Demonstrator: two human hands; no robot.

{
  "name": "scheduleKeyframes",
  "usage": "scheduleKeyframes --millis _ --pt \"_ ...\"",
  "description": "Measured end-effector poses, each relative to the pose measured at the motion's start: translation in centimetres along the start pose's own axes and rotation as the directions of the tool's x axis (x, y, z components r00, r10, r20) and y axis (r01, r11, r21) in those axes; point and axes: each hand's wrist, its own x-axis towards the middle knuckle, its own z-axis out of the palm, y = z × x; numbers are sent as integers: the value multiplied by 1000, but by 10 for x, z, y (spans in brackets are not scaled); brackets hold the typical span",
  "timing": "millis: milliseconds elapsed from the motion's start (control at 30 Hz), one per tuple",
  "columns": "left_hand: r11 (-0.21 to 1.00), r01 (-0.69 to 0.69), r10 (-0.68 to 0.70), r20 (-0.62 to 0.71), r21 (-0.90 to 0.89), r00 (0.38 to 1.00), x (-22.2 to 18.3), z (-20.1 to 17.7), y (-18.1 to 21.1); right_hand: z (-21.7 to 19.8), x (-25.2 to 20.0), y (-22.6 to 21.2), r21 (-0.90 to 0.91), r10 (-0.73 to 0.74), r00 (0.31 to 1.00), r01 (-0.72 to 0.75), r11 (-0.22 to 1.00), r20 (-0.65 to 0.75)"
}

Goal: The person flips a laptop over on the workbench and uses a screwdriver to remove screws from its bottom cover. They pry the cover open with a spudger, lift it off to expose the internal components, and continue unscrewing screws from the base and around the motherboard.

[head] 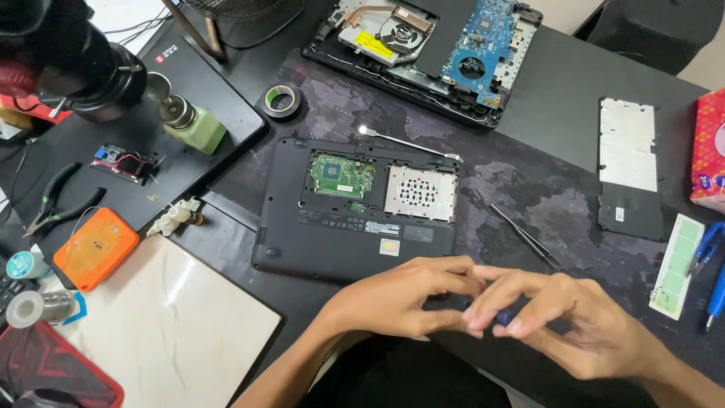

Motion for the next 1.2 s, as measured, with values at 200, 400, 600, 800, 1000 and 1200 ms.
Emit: scheduleKeyframes --millis 200,400,600,800,1000,1200 --pt "1000 -9 8 -99 -11 995 4 5 5 9 12 3 -38 -87 996 87 996 -11" --pt "995 15 -10 -56 97 998 0 3 -10 7 9 -4 -4 117 993 -117 993 -10" --pt "929 269 -281 9 255 960 -6 -2 -9 13 0 14 79 94 993 -88 993 -72" --pt "881 292 -286 -72 373 955 -17 1 -26 21 6 18 -80 98 992 -105 991 -85" --pt "898 256 -204 -176 359 963 -22 1 -34 19 35 1 -161 -25 958 -22 987 -286" --pt "876 314 -151 -411 366 899 -34 -23 -17 23 55 44 -271 -134 754 -60 961 -643"
